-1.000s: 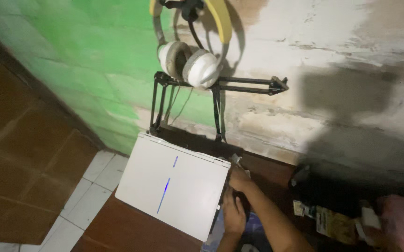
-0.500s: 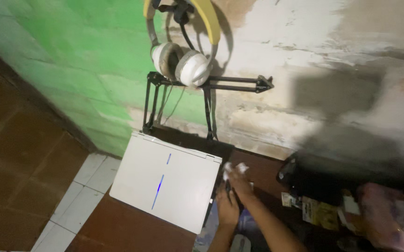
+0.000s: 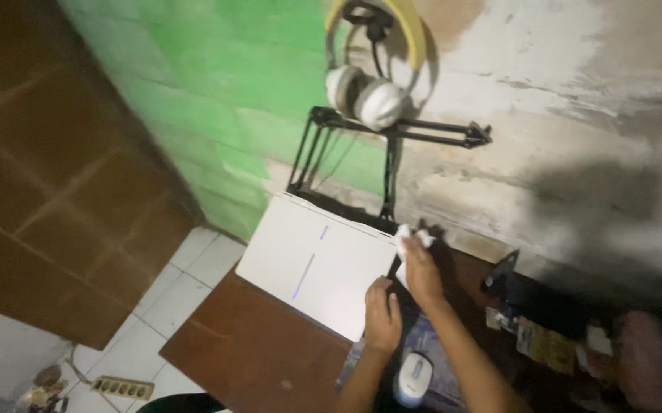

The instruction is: The person wipes a wooden desk, a green plastic chair, a closed laptop, and a pair of headphones using a white cloth, and then picks up a flyer from a bed.

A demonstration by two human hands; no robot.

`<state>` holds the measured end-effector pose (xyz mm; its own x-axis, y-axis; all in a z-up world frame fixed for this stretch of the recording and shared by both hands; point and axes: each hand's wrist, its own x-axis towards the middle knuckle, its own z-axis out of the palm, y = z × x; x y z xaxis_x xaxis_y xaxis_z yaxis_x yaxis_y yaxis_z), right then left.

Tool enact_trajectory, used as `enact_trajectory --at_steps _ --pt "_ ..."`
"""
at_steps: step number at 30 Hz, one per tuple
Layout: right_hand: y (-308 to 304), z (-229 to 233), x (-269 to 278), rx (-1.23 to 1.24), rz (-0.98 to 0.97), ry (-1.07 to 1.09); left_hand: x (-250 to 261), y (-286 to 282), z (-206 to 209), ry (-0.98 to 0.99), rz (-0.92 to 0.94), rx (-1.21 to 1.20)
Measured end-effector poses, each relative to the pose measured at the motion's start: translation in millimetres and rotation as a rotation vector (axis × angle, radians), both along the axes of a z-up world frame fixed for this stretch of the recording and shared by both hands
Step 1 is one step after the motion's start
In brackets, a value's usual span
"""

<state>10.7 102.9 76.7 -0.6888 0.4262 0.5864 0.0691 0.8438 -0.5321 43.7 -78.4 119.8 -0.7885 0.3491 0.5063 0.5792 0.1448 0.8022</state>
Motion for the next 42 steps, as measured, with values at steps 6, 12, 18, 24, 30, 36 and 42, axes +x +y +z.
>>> enact_trajectory --at_steps 6,12,18,24,30,36,42 --pt "-101.1 13.5 -24.4 0.38 0.21 -0.296 -35.2 -73.5 -6.6 -0.022 0.167 0.006" --pt "-185.1 -49.7 -38.1 -0.526 0.412 -0.206 -85.6 -144.3 -74.9 -0.246 0.457 0.096" --pt "-204.9 -34.7 -37.6 -1.766 0.681 -0.04 -112.3 -203.8 -83.2 -1.267 -0.112 0.23" --pt "-267.3 -27.1 -31.2 -1.171 0.409 -0.108 -121.0 -223.0 -95.9 -1.372 -0.343 0.402" --pt "-324.7 -9.8 16.1 -0.118 0.417 -0.283 -133.4 -240.4 -108.7 -1.42 -0.243 0.095" --pt "-309.7 -24.9 18.3 0.053 0.215 -0.497 -128.4 -260.8 -110.0 -1.405 -0.295 -0.214" --pt "-306.2 -63.2 40.5 0.257 0.041 -0.44 -132.6 -299.4 -130.9 -0.957 -0.04 -0.227"
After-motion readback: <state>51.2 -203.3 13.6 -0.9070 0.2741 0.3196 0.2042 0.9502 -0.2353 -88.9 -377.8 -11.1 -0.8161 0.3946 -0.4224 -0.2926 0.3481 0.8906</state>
